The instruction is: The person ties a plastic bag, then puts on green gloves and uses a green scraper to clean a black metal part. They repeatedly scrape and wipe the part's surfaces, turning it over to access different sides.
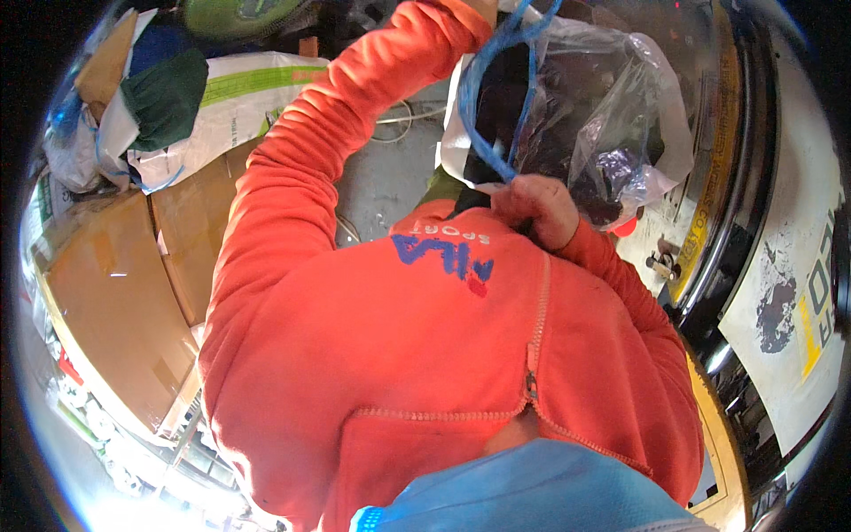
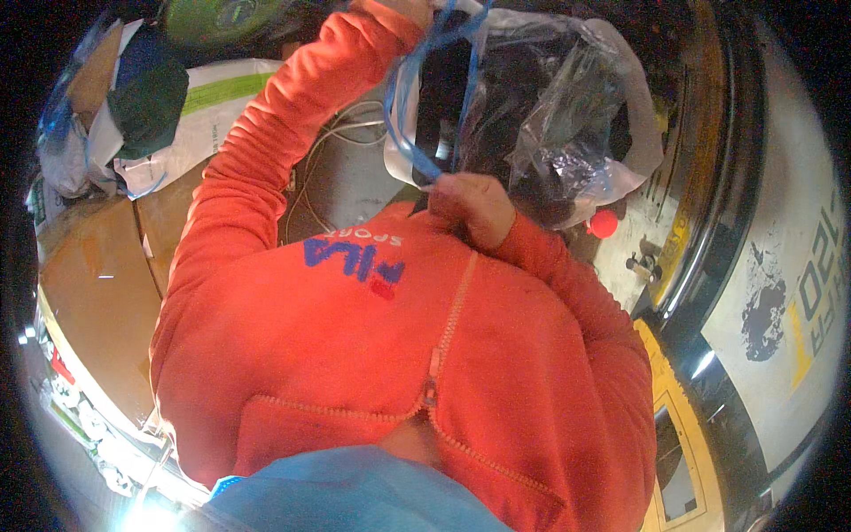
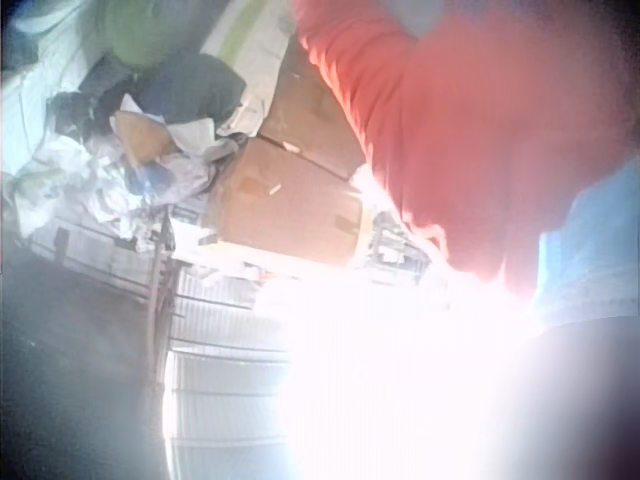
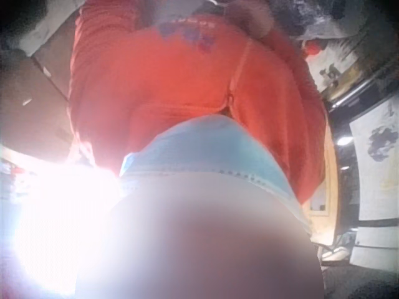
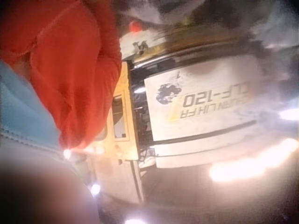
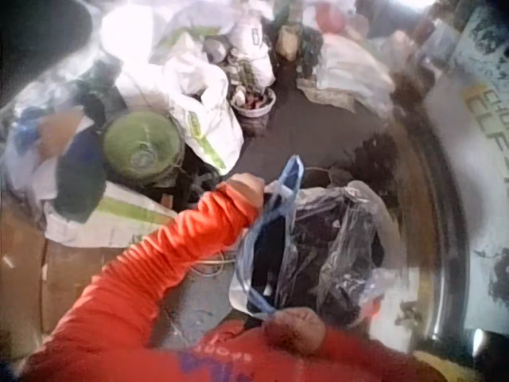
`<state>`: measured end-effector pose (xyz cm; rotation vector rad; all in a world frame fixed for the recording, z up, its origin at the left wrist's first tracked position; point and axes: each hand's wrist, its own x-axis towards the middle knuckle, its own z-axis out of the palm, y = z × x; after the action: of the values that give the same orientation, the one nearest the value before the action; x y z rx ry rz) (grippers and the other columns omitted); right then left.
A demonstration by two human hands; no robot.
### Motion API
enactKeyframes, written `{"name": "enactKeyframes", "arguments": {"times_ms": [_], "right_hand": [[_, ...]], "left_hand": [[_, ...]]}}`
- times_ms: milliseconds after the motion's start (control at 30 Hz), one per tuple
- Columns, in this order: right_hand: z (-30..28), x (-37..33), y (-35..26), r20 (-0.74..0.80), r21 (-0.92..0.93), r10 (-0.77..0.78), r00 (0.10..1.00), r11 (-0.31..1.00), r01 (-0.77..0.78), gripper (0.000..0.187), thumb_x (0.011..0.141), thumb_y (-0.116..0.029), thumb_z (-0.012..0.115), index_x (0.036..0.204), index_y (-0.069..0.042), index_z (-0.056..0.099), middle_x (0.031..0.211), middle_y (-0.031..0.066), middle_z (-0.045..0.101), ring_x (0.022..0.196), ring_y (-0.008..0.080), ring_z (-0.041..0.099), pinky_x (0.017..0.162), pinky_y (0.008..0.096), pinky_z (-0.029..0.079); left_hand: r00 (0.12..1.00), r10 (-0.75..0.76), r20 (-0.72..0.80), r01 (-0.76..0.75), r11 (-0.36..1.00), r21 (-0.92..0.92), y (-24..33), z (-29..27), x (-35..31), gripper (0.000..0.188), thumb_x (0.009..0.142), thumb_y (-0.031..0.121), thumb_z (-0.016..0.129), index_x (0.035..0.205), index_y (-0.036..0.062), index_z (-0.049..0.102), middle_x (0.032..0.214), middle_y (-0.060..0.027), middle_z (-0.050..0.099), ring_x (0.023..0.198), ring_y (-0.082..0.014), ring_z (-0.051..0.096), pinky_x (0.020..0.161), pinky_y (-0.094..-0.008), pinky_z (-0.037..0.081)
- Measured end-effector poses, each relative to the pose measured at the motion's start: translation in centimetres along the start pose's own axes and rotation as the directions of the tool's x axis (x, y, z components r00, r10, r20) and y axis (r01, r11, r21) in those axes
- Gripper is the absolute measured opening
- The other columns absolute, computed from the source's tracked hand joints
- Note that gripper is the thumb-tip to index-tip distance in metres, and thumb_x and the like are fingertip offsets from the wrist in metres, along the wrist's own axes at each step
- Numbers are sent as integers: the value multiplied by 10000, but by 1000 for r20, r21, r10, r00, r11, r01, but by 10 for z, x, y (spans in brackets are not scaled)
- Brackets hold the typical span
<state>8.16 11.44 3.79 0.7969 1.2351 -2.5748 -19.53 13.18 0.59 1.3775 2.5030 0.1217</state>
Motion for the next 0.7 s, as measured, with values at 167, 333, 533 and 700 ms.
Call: {"name": "enactKeyframes", "arguments": {"times_ms": [167,333,533,700], "right_hand": [[0,4,-1,144,213,-145,979,971,113,375,898,-243,484,571,-93,379,541,-6,341,500,127,314,484,289,252],[7,0,-9,164,-21,-191,968,980,197,341,916,-204,457,612,-50,461,565,18,393,528,164,392,506,316,324],[21,-2,-21,566,-641,-509,648,221,735,241,887,-162,495,710,-2,535,647,138,515,604,323,510,569,386,413],[10,30,-64,519,-717,-136,844,468,517,266,907,-279,519,786,-61,611,775,70,616,681,204,584,652,315,455]], "left_hand": [[830,116,-546,-327,894,-306,-5,8,-56,208,835,205,547,893,16,612,792,-166,633,800,-341,608,724,-407,475],[904,386,-182,-281,219,-934,4,13,-204,145,841,38,543,949,17,636,938,-144,628,890,-310,609,802,-369,482],[999,23,-35,-30,-195,-980,79,97,-250,138,870,43,521,992,16,579,994,-140,580,931,-263,570,812,-332,437],[918,-244,-314,-322,7,-947,106,100,-241,245,941,184,473,760,53,573,668,-14,545,640,-106,522,605,-246,428]]}}
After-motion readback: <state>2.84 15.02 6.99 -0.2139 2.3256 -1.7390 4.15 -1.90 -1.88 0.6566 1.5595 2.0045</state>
